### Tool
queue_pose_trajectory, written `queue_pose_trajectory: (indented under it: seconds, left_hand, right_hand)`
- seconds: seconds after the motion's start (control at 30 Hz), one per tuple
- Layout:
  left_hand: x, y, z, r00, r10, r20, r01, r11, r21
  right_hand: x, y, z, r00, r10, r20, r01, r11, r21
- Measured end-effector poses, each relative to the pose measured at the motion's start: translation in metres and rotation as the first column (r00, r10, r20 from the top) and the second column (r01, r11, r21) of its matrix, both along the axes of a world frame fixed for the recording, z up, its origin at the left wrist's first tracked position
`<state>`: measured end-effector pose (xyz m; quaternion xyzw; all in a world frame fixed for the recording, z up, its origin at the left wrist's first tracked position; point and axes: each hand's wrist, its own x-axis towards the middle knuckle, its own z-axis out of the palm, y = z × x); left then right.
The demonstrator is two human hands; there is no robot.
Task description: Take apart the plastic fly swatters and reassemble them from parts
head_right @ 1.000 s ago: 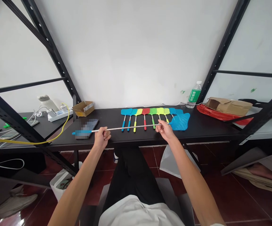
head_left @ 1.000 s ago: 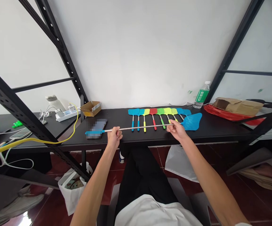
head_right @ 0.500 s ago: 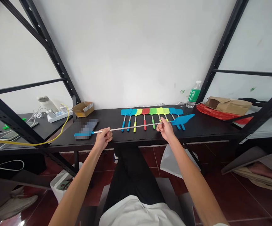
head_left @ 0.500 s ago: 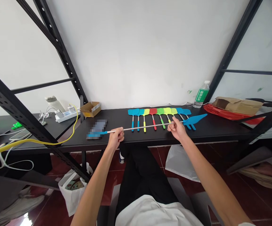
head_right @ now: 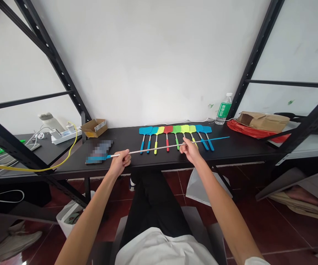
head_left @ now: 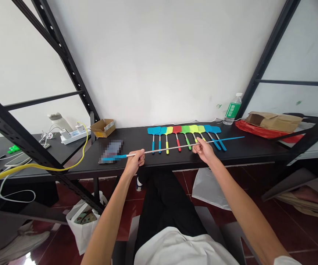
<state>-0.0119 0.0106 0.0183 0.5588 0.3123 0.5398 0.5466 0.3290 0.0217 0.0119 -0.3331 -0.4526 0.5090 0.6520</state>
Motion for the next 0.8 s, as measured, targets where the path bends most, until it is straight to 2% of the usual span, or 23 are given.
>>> queue_pose_trajectory:
  seconds: [0.37, 0.8]
  left_hand:
    - [0.0056, 0.0041, -0.0018, 0.972, 0.195, 0.133, -0.188, 0.98, -0.062]
    - [-0.0003, -0.005, 0.006, 0.951, 0.27, 0.154, -0.253, 0.96, -0.117]
  right_hand:
    - [-0.0023, 0.001, 0.0003, 0.995, -0.042, -0.092, 0.042, 0.999, -0.007]
    - [0.0023, 0.0011, -0.0002, 0.995, -0.043, -0.093, 0.041, 0.999, -0.025]
